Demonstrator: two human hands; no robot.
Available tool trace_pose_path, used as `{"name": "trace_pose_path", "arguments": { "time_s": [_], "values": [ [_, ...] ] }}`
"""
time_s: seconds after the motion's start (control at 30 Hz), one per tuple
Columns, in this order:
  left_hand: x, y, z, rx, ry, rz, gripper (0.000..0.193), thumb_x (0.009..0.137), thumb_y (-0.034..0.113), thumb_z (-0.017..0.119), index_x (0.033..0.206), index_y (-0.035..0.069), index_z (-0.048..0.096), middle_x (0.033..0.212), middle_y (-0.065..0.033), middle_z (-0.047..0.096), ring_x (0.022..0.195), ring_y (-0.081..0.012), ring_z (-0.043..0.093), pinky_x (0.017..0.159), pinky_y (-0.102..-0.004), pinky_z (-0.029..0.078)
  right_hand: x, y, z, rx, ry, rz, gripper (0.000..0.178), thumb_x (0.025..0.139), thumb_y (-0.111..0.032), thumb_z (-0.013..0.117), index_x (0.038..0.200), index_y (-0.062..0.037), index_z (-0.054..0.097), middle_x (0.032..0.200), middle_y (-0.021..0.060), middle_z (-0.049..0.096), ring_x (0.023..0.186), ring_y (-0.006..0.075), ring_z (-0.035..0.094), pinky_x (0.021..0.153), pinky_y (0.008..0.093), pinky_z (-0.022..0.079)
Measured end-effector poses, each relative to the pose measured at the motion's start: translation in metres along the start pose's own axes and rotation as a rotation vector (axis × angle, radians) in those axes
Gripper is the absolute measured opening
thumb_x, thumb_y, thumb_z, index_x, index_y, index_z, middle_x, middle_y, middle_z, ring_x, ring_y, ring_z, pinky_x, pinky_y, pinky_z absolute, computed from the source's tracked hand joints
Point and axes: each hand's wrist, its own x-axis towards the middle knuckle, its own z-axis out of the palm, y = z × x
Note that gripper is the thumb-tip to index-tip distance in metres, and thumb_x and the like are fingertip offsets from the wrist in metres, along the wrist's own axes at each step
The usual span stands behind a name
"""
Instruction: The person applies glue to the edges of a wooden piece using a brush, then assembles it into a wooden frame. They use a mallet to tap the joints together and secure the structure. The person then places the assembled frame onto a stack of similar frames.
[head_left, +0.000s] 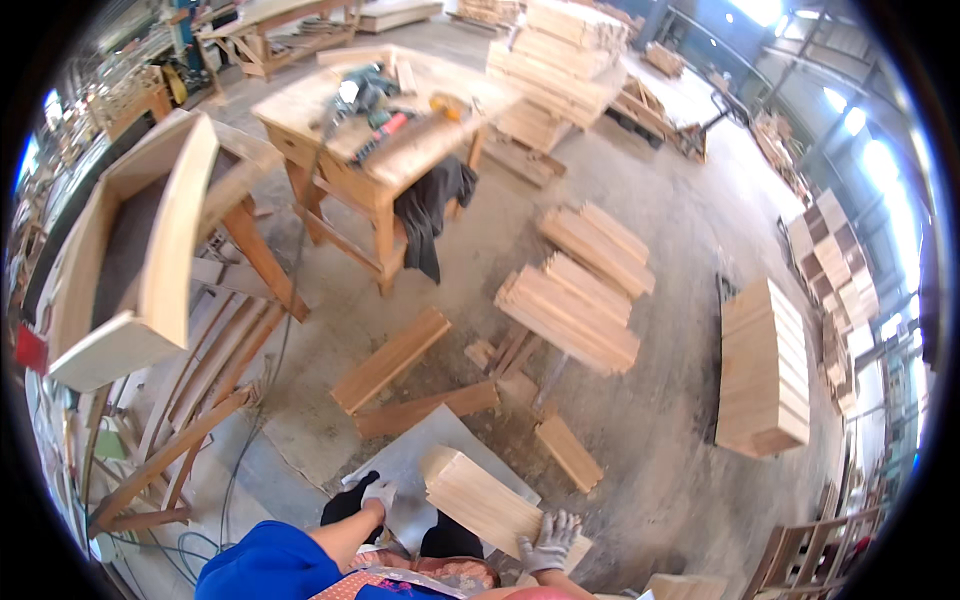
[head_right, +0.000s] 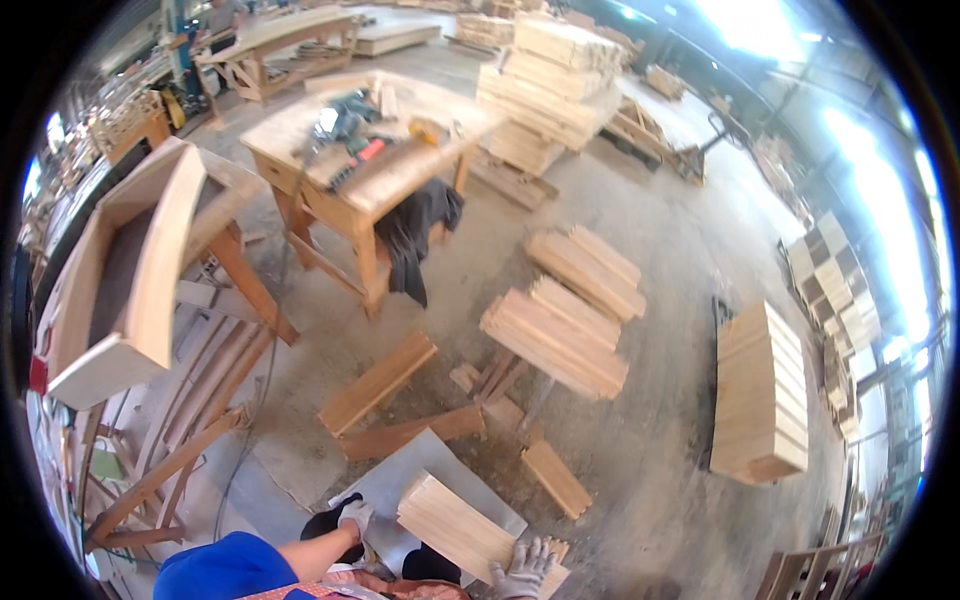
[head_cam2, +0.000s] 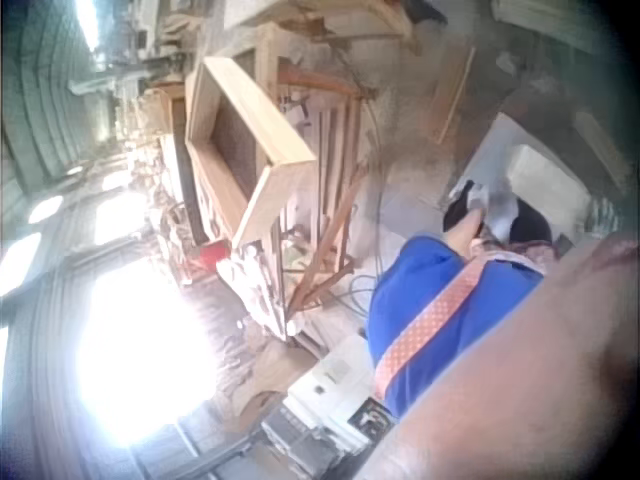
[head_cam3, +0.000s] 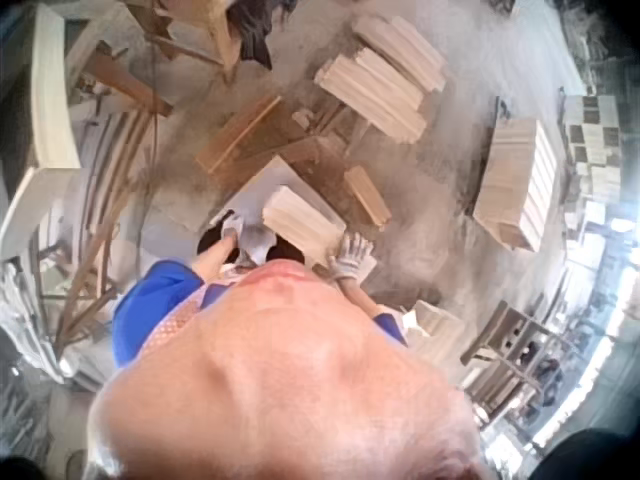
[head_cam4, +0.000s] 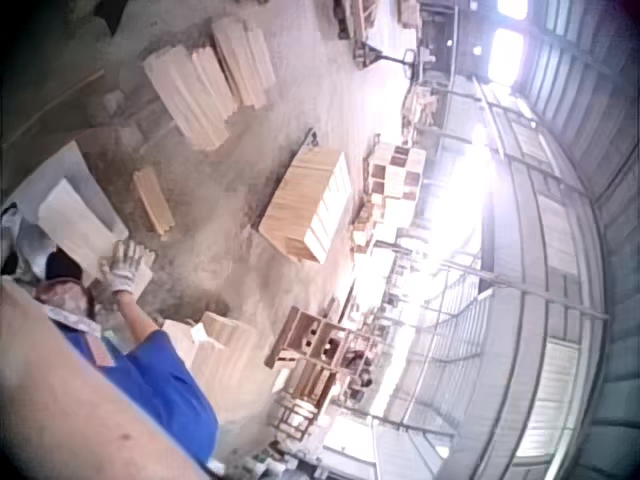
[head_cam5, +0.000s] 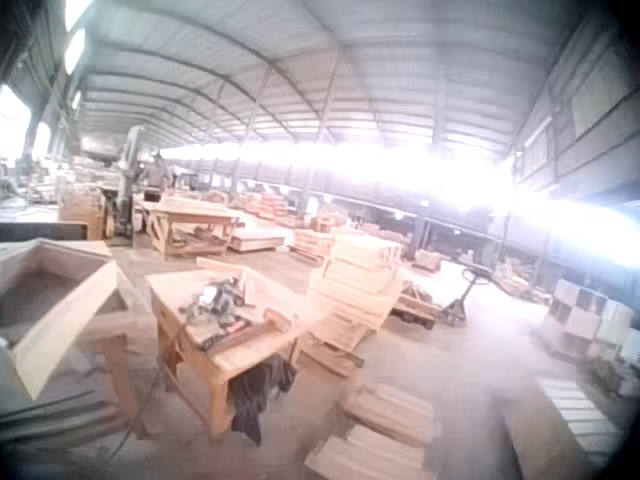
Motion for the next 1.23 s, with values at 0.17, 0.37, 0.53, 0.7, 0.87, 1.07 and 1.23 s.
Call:
{"name": "trace_pose_path", "arguments": {
  "time_s": [0.17, 0.37, 0.53, 0.7, 0.87, 1.07, 1.23],
  "values": [
    [-0.064, 0.097, -0.161, -0.98, -0.175, -0.514, 0.036, 0.09, 0.036, 0.053, 0.105, 0.003, 0.06, 0.1, -0.0127, 0.064, 0.092, -0.0257, 0.062, 0.083, -0.0366, 0.048, 0.035, -0.034, -0.042, -0.048, -0.388, 0.248, 0.075, 0.079, -0.054, 0.054, 0.138, -0.0098, 0.038, 0.146, 0.0238, 0.025, 0.137, 0.0384, 0.02, 0.109, 0.0549, 0.015],
    [-0.123, 0.178, -0.293, -2.032, -0.473, -0.849, 0.054, 0.088, 0.047, 0.056, 0.119, 0.004, 0.053, 0.117, -0.0168, 0.059, 0.11, -0.0313, 0.055, 0.095, -0.046, 0.044, 0.051, -0.209, -0.141, 0.927, -0.768, 0.194, 0.063, 0.087, -0.056, 0.048, 0.122, -0.0045, 0.057, 0.117, 0.0216, 0.06, 0.111, 0.0319, 0.056, 0.094, 0.0351, 0.043],
    [-0.134, 0.17, -0.33, -2.266, -0.475, -0.581, 0.062, 0.086, 0.049, 0.056, 0.126, 0.003, 0.048, 0.127, -0.0169, 0.053, 0.12, -0.0329, 0.047, 0.103, -0.048, 0.036, 0.046, -0.294, -0.172, 0.597, -0.634, -0.091, 0.054, 0.089, -0.055, 0.045, 0.103, -0.0069, 0.066, 0.1, 0.0187, 0.066, 0.094, 0.0332, 0.063, 0.082, 0.0394, 0.049],
    [-0.136, 0.153, -0.42, -2.469, -0.492, -0.345, 0.068, 0.086, 0.051, 0.055, 0.134, 0.004, 0.041, 0.136, -0.0131, 0.046, 0.125, -0.0279, 0.044, 0.108, -0.0408, 0.031, 0.065, -0.352, -0.196, 0.909, -0.594, 0.127, 0.06, 0.091, -0.054, 0.041, 0.091, 0.0005, 0.066, 0.077, 0.0175, 0.067, 0.065, 0.0267, 0.067, 0.057, 0.0373, 0.054],
    [-0.181, 0.131, -0.538, -2.189, -0.396, -0.096, 0.061, 0.091, 0.048, 0.05, 0.134, 0.005, 0.042, 0.131, -0.0109, 0.05, 0.119, -0.0214, 0.049, 0.1, -0.0372, 0.039, 0.112, -0.408, -0.179, 0.592, -0.214, -0.04, 0.053, 0.093, -0.045, 0.041, 0.086, 0.0004, 0.068, 0.072, 0.0144, 0.067, 0.057, 0.023, 0.065, 0.053, 0.0363, 0.053],
    [-0.278, 0.073, -0.726, -1.043, 0.768, 0.019, 0.05, 0.083, 0.026, 0.055, 0.127, 0.001, 0.052, 0.129, -0.0085, 0.054, 0.119, -0.0189, 0.048, 0.1, -0.0357, 0.039, 0.163, -0.367, -0.207, 0.522, -0.286, 0.086, 0.064, 0.091, -0.055, 0.035, 0.097, 0.0008, 0.067, 0.095, 0.0216, 0.067, 0.09, 0.0332, 0.064, 0.079, 0.0397, 0.049],
    [-0.379, 0.153, -0.858, -0.011, 1.313, 0.464, 0.097, 0.077, 0.073, 0.043, 0.136, -0.002, 0.035, 0.137, -0.0181, 0.043, 0.131, -0.0342, 0.036, 0.11, -0.0455, 0.024, 0.152, -0.411, -0.223, 0.334, -0.467, 0.029, 0.069, 0.09, -0.056, 0.027, 0.105, -0.0006, 0.065, 0.107, 0.0248, 0.061, 0.111, 0.0393, 0.055, 0.091, 0.045, 0.042]
  ]
}}
